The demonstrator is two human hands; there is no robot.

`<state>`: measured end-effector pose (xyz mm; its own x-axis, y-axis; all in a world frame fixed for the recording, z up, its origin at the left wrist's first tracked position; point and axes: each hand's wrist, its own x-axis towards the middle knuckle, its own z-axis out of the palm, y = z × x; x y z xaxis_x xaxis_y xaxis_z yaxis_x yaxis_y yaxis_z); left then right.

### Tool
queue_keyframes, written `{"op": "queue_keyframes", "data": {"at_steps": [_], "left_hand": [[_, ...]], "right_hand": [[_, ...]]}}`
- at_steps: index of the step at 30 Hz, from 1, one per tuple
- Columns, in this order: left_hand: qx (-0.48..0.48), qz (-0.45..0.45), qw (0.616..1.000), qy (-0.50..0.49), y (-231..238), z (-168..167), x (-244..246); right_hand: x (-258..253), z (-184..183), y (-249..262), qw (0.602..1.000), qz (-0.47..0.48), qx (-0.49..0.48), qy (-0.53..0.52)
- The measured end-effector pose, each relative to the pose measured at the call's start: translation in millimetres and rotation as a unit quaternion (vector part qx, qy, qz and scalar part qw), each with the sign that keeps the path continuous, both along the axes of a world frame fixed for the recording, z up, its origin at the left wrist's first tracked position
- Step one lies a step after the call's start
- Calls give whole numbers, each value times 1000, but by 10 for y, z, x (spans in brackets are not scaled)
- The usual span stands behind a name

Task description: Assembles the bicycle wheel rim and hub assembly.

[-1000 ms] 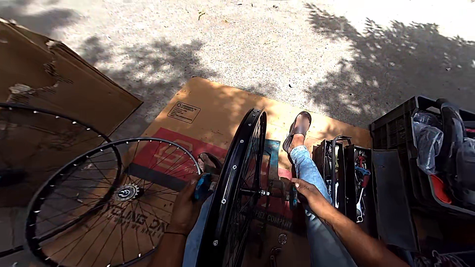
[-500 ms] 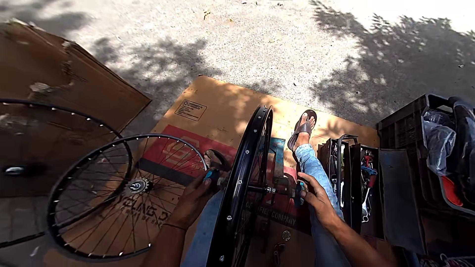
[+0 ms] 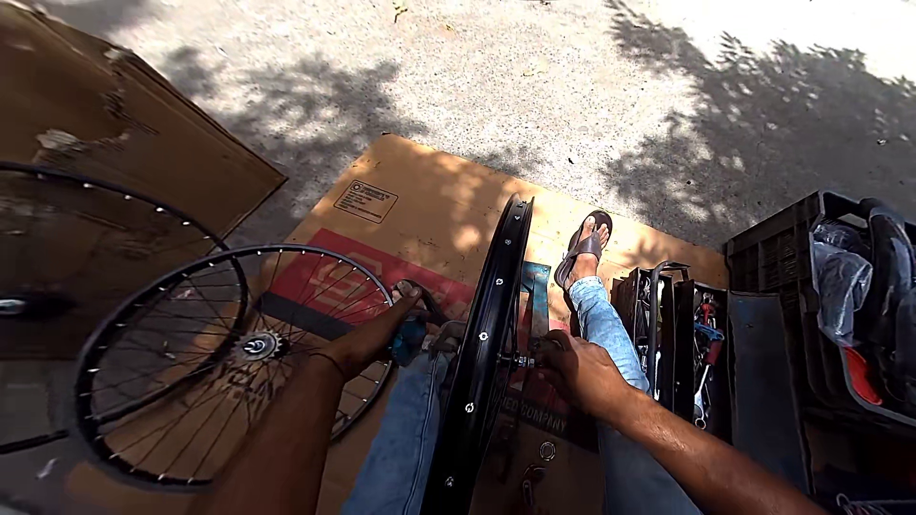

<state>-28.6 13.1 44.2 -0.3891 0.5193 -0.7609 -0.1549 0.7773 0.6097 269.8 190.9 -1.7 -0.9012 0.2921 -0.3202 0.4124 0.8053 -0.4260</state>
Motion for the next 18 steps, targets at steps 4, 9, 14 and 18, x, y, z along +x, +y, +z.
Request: {"op": "queue_keyframes", "data": {"at_steps": [4, 9, 14, 18], "left_hand": [[222, 127, 965, -61, -243, -383, 55], [86, 210, 974, -4, -608, -475, 336], [154, 309, 938, 30, -892, -601, 224], [233, 329, 915, -22, -422, -656, 211]], "right_hand": [[39, -133, -110, 998, -22, 56, 19], [173, -192, -96, 990, -20, 98, 101], [72, -308, -133, 982, -7, 134, 132], [87, -229, -141, 981, -11, 135, 141]]}}
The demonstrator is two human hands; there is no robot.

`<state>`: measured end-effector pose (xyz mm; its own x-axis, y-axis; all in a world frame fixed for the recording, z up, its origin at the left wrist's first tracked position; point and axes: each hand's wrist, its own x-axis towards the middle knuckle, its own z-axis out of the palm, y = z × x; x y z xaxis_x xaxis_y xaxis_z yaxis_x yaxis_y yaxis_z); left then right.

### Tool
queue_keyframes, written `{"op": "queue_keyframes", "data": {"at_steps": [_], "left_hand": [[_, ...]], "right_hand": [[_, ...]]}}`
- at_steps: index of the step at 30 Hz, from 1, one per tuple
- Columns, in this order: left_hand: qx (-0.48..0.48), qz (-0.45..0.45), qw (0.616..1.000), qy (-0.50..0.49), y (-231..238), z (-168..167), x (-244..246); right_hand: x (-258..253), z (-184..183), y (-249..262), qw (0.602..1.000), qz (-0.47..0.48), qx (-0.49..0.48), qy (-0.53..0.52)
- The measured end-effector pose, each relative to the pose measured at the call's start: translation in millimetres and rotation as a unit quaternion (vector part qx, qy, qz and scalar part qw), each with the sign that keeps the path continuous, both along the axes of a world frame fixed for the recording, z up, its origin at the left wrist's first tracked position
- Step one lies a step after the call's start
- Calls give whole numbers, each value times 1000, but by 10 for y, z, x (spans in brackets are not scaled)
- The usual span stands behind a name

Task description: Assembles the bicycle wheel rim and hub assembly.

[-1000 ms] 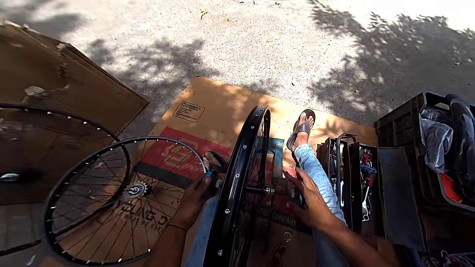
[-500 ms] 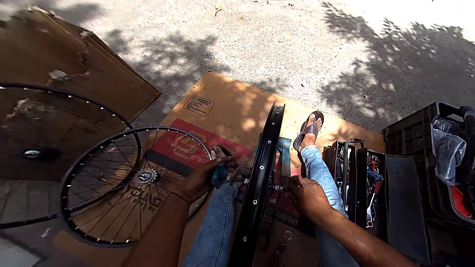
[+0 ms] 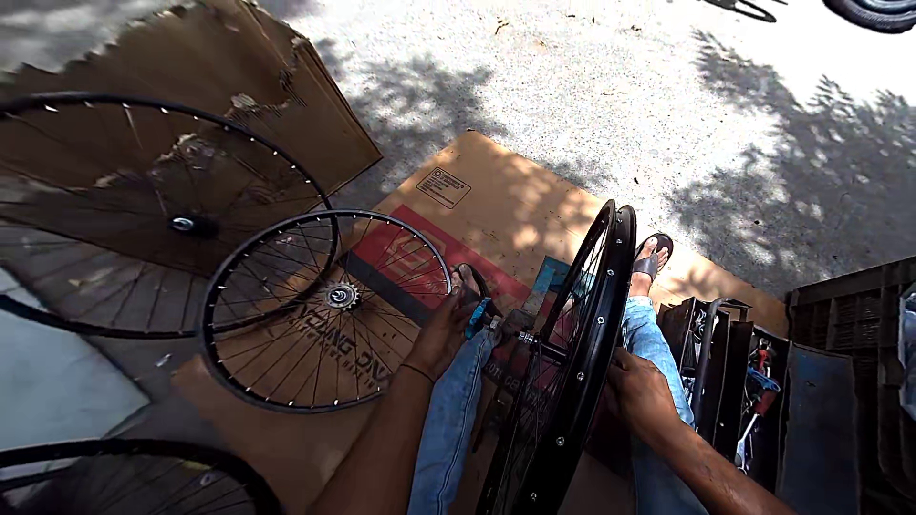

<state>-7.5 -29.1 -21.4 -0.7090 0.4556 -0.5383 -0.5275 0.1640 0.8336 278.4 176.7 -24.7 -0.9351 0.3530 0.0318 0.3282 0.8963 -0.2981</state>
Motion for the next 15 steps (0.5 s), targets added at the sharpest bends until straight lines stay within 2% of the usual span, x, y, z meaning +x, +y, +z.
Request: {"op": "queue_keyframes", "data": {"at_steps": [3, 4, 7, 10, 13, 15], "left_hand": [[-123, -46, 990, 53, 80, 225, 130], [-163, -33, 985, 51, -34, 289, 203], [-186, 48, 979, 62, -532, 368, 352], [-119, 33, 989, 76, -595, 339, 310], [-15, 26, 999, 17, -230, 222, 163], [-20, -8, 999, 37, 92, 260, 175]], "right_hand": [[73, 144, -48, 999, -23, -12, 18], [98, 149, -44, 999, -28, -13, 18], [49, 56, -44, 1000, -19, 10, 16], [-15, -75, -22, 1000, 2, 22, 1], [-22, 10, -73, 1000, -3, 20, 13], [28, 68, -80, 1000, -16, 12, 15]]}}
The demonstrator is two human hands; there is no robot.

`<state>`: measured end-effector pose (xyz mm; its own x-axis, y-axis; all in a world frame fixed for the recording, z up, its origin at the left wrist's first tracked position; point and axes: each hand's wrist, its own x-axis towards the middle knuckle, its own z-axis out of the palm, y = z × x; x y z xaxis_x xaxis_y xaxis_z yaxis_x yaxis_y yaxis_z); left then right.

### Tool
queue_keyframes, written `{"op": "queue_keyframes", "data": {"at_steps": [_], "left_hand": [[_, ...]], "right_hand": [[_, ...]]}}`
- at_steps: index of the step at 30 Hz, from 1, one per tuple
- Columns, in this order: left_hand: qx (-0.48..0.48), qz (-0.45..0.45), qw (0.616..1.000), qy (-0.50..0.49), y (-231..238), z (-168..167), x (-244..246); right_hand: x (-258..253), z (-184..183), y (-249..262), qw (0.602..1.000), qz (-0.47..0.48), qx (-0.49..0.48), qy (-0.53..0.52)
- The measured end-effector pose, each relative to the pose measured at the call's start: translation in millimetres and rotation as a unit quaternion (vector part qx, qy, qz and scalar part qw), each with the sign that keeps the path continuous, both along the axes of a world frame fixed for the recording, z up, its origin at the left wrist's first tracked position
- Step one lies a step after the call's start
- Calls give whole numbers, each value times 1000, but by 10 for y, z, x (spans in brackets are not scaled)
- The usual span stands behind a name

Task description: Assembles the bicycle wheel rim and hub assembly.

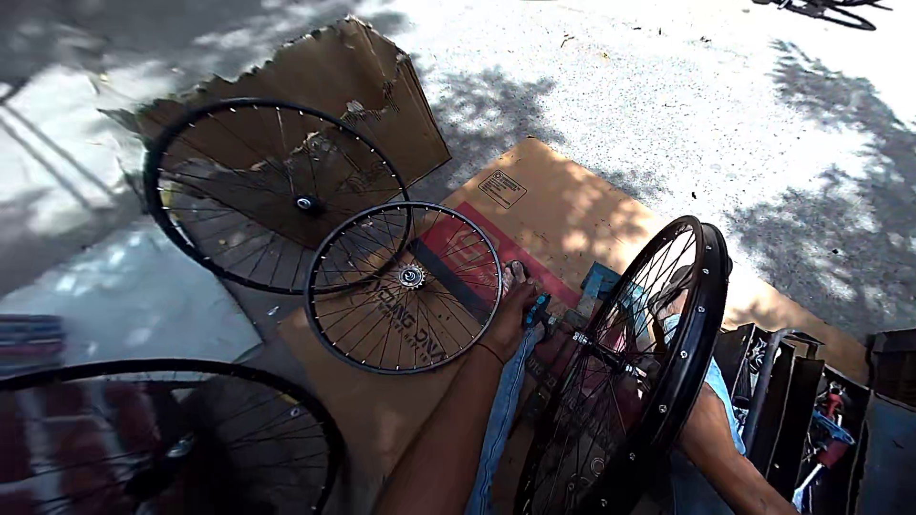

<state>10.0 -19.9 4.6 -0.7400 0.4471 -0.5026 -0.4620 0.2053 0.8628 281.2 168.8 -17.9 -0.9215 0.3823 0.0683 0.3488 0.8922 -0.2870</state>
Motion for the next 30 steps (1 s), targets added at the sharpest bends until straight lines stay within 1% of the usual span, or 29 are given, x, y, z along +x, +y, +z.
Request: {"op": "queue_keyframes", "data": {"at_steps": [2, 3, 4, 5, 7, 8, 9, 10, 12, 13, 15, 16, 17, 19, 21, 24, 25, 26, 28, 30], "left_hand": [[-84, -38, 995, 47, 137, 175, 61], [-124, -57, 990, 43, 109, 231, 87], [-150, -67, 986, 19, 39, 254, 99], [-155, -53, 987, -8, -58, 269, 119], [-108, 33, 993, -40, -278, 340, 250], [-96, 70, 993, -24, -356, 382, 296], [-107, 85, 991, 11, -398, 399, 291], [-122, 76, 989, 43, -408, 373, 248], [-112, 27, 992, 50, -342, 216, 117], [-93, 10, 995, 41, -251, 113, 46], [-40, -33, 999, -5, -59, 3, -70], [-22, -43, 999, -18, 47, -23, -73], [-21, -46, 999, -17, 150, 6, -25], [-54, -40, 998, 2, 238, 25, 76], [-87, -4, 996, -6, 140, -6, 166], [-84, 88, 991, -58, -220, 129, 358], [-79, 117, 989, -48, -283, 199, 404], [-91, 125, 988, -13, -315, 268, 413], [-139, 74, 985, 73, -314, 308, 329], [-140, -5, 985, 100, -214, 169, 74]], "right_hand": [[58, -103, 43, 1000, 0, 16, 17], [111, -177, 75, 1000, 3, 21, 12], [150, -231, 106, 1000, 5, 24, 9], [138, -237, 124, 999, 5, 32, 12], [26, -115, 62, 999, 6, 38, 32], [-37, -55, 25, 999, 11, 34, 38], [-80, -47, 9, 998, 19, 37, 39], [-95, -62, 5, 998, 25, 44, 41], [-63, -61, 2, 998, 27, 44, 39], [-41, -7, -7, 999, 18, 30, 26], [-66, 244, -59, 999, -5, -27, -32], [-70, 287, -82, 998, -16, -34, -42], [-52, 233, -87, 999, -18, -23, -24], [21, 51, -55, 999, -16, 20, 25], [88, -97, 5, 998, -9, 42, 45], [160, -289, 58, 998, 1, 41, 51], [140, -254, 40, 998, -3, 45, 48], [100, -172, 4, 997, -8, 56, 47], [29, -91, -56, 998, -3, 62, 29], [-54, -109, -23, 997, 15, 69, 30]]}}
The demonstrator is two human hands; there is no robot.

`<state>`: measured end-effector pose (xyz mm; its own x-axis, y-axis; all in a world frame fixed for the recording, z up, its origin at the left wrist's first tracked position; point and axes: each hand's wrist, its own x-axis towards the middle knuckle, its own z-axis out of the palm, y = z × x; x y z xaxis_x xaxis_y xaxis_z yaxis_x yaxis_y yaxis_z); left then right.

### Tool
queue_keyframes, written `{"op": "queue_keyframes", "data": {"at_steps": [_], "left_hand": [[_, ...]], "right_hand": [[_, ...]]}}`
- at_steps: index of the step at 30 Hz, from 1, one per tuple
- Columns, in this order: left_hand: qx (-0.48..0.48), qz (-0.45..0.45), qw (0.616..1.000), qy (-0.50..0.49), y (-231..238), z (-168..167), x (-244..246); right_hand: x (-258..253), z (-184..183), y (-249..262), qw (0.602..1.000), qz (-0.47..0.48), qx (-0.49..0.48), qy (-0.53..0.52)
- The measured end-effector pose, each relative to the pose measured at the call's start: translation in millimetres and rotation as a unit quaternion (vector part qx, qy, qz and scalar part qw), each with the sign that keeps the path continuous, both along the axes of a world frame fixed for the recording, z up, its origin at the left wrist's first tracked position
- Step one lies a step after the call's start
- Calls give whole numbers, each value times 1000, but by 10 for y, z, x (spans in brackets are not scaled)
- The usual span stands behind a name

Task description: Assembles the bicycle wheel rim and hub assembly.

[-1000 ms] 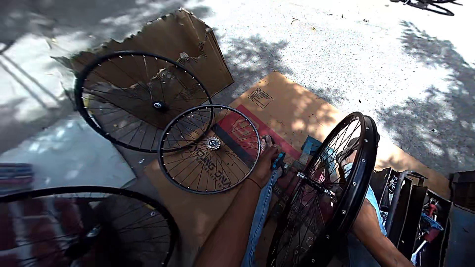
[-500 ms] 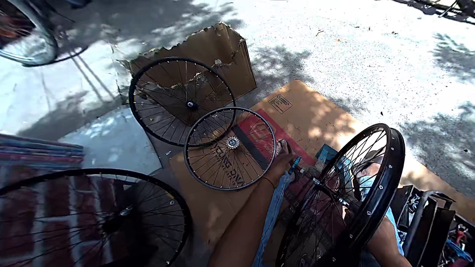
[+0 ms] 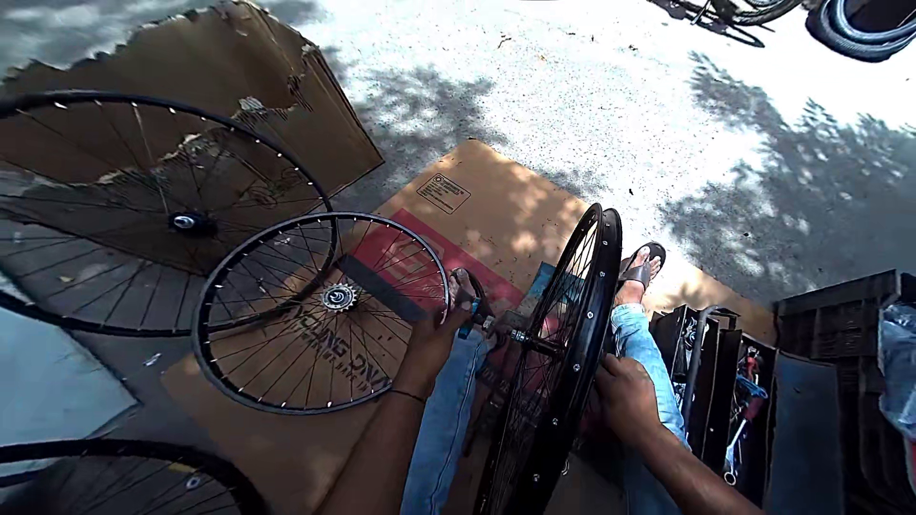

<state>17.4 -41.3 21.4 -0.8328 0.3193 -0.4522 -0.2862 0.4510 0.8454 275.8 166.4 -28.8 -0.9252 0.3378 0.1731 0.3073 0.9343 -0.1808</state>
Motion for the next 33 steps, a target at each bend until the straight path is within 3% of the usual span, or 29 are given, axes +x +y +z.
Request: {"op": "queue_keyframes", "data": {"at_steps": [2, 4, 5, 6, 8, 9, 10, 11, 13, 15, 16, 18, 19, 20, 22, 25, 29, 31, 33], "left_hand": [[30, -57, 998, -1, 131, -241, -219], [87, -103, 991, -7, 273, -399, -295], [105, -120, 987, -5, 357, -425, -291], [111, -122, 986, 10, 430, -432, -268], [81, -97, 992, 28, 488, -436, -250], [55, -92, 994, 25, 477, -425, -269], [27, -98, 995, 18, 477, -398, -315], [0, -113, 994, 11, 488, -364, -366], [-35, -143, 989, 15, 492, -327, -388], [-61, -145, 987, 23, 538, -241, -356], [-75, -142, 987, 19, 563, -172, -336], [-120, -147, 982, 3, 619, -34, -317], [-148, -164, 975, -1, 657, 0, -352], [-177, -187, 966, -13, 706, 40, -381], [-227, -217, 949, -38, 776, 52, -430], [-198, -190, 959, -67, 743, -51, -474], [-15, -166, 984, -67, 508, -57, -318], [89, -188, 978, -12, 292, -202, -279], [134, -175, 974, 60, 143, -398, -253]], "right_hand": [[37, -40, 59, 998, -10, -40, 50], [191, -50, 104, 970, -92, -208, 89], [270, -68, 132, 926, -153, -326, 111], [329, -54, 158, 851, -223, -460, 122], [424, -24, 192, 610, -331, -709, 125], [481, -66, 207, 512, -334, -785, 98], [519, -118, 219, 463, -320, -824, 66], [523, -145, 241, 444, -307, -841, 43], [467, -71, 304, 444, -292, -847, 8], [393, 11, 397, 490, -258, -832, 12], [405, 14, 435, 534, -208, -818, 41], [497, -27, 478, 691, -57, -715, 90], [544, -46, 491, 742, 0, -660, 117], [591, -52, 491, 762, 29, -630, 145], [629, -30, 436, 768, 3, -617, 171], [576, -19, 398, 726, -53, -671, 138], [475, -97, 346, 712, -73, -688, 121], [484, -131, 355, 702, -67, -699, 115], [484, -160, 353, 693, -72, -708, 116]]}}
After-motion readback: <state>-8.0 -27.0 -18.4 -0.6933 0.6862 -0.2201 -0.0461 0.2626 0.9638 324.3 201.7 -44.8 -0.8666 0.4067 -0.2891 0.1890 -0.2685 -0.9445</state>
